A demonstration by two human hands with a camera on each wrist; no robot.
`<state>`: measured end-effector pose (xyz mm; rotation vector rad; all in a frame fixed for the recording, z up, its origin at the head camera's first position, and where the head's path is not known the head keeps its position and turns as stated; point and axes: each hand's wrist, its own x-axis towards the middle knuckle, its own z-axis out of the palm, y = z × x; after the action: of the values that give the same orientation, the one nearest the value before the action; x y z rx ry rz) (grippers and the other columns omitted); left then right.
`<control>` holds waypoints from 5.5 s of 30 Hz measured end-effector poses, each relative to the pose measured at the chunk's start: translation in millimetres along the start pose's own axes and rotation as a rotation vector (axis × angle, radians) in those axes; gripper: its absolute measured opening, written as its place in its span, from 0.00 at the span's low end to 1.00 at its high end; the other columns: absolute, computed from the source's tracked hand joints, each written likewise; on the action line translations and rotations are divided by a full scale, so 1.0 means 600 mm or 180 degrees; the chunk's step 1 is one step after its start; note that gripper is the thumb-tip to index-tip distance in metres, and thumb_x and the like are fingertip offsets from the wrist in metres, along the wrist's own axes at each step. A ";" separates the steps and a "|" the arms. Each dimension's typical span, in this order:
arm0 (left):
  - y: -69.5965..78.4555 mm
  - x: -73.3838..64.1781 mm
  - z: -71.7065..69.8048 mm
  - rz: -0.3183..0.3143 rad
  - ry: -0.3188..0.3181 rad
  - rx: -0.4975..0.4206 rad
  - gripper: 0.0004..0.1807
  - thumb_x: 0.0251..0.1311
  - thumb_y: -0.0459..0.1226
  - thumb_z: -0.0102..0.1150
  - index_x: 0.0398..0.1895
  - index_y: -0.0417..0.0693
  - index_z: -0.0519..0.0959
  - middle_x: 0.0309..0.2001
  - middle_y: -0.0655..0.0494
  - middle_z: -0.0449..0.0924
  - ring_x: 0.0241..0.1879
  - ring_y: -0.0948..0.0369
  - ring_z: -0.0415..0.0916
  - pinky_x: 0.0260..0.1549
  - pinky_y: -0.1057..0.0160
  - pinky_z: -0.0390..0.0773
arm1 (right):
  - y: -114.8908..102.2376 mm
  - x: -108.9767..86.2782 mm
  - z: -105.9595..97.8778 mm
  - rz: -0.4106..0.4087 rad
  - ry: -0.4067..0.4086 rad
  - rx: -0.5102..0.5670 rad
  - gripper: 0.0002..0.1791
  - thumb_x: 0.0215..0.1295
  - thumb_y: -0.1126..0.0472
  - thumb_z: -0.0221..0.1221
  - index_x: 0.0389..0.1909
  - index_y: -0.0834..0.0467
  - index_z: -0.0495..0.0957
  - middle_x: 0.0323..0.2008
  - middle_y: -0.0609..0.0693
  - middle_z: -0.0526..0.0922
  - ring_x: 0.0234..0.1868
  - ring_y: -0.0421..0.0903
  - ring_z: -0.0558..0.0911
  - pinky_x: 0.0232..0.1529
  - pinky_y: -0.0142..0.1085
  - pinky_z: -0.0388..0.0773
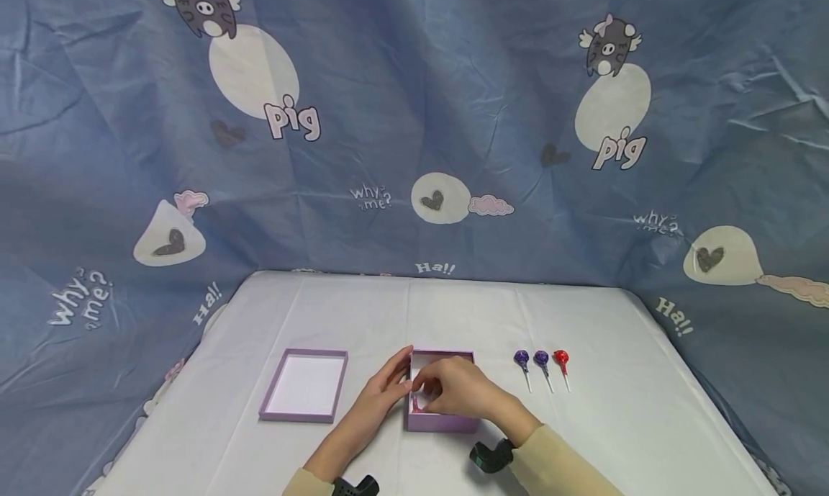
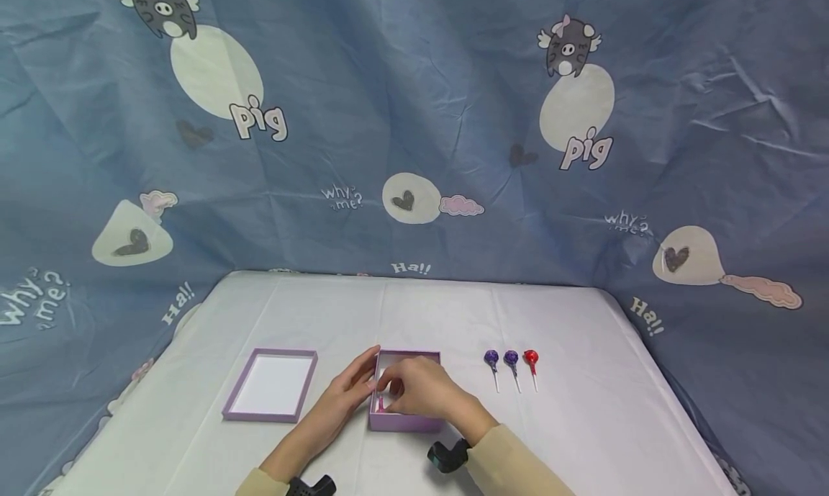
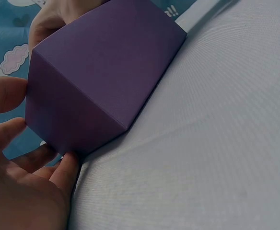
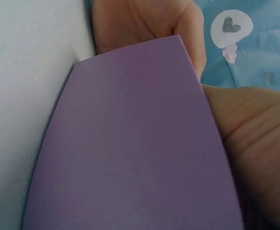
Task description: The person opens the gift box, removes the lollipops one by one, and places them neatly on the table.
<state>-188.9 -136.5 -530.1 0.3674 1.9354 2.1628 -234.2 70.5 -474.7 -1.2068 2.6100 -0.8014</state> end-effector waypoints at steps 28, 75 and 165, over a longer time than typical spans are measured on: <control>-0.002 0.000 -0.001 0.0019 -0.0015 0.0064 0.35 0.74 0.39 0.52 0.81 0.57 0.53 0.79 0.43 0.46 0.78 0.49 0.45 0.74 0.49 0.51 | -0.001 0.010 0.015 0.0152 0.0085 -0.0346 0.08 0.53 0.51 0.76 0.32 0.42 0.86 0.24 0.32 0.79 0.26 0.30 0.75 0.28 0.27 0.74; -0.001 -0.001 -0.002 0.0041 0.0010 0.0126 0.34 0.75 0.36 0.51 0.80 0.55 0.54 0.79 0.41 0.49 0.77 0.48 0.46 0.73 0.50 0.52 | 0.001 -0.012 -0.008 0.0028 0.0212 0.0242 0.12 0.52 0.64 0.72 0.35 0.47 0.83 0.27 0.35 0.80 0.29 0.34 0.79 0.31 0.27 0.79; -0.007 0.005 -0.002 0.0011 0.0069 0.0141 0.34 0.75 0.37 0.51 0.80 0.57 0.55 0.79 0.44 0.48 0.77 0.49 0.46 0.73 0.53 0.53 | 0.017 -0.064 -0.073 0.0385 0.0983 0.0118 0.11 0.52 0.56 0.74 0.33 0.45 0.82 0.29 0.40 0.83 0.32 0.43 0.81 0.27 0.33 0.77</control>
<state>-192.2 -136.4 -534.5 0.3564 1.9984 2.1378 -230.9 122.4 -446.1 -0.9708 2.8597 -1.0828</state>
